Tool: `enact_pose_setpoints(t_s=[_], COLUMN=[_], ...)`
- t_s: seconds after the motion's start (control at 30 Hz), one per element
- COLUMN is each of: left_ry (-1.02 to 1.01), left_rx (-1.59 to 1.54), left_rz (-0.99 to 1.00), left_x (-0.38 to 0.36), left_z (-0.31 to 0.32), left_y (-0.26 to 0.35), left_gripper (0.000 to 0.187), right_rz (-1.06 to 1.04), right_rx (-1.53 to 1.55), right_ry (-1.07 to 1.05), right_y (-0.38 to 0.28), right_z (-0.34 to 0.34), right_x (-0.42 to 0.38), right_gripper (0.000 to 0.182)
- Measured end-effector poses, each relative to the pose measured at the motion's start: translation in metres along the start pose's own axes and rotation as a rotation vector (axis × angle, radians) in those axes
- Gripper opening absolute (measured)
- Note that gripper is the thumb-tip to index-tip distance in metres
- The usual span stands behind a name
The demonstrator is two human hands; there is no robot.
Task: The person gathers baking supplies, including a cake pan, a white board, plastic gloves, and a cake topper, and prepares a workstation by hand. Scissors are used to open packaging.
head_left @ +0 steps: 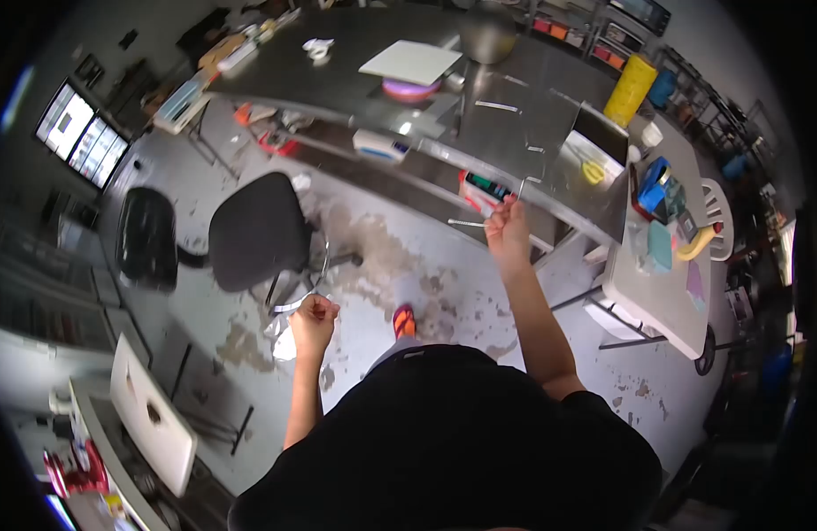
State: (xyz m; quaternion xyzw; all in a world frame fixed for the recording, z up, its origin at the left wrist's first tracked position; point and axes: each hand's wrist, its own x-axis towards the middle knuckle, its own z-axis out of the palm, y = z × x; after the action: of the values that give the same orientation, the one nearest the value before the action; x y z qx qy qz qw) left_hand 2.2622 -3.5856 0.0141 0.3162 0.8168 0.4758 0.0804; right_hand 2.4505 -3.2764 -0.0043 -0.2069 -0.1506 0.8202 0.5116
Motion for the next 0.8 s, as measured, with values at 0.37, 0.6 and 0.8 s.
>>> enact_pose_setpoints(t_s=[0.37,0.6,0.8], left_ry=[-0.382,-0.439,-0.469], left_rx=[-0.137,-0.197,-0.122], left_rz=[0.308,0.245,0.178], left_x=[0.257,0.29,0.321], left_z=[0.173,0.274,0.332], left_y=[0.098,0.141,0.178], left_gripper=[0.018,0.002,0.008], right_rz=[-0.014,0.111,0.288], right_rx=[-0.006,-0.019,-0.227], right_ry=[0.229,0.299,0.301], right_y=[0.015,-0.009,-0.021], right_z=[0.007,-0.001,-0.018], right_x=[0.257,0.395,0.448], right_gripper=[0.027,0.029,0.026])
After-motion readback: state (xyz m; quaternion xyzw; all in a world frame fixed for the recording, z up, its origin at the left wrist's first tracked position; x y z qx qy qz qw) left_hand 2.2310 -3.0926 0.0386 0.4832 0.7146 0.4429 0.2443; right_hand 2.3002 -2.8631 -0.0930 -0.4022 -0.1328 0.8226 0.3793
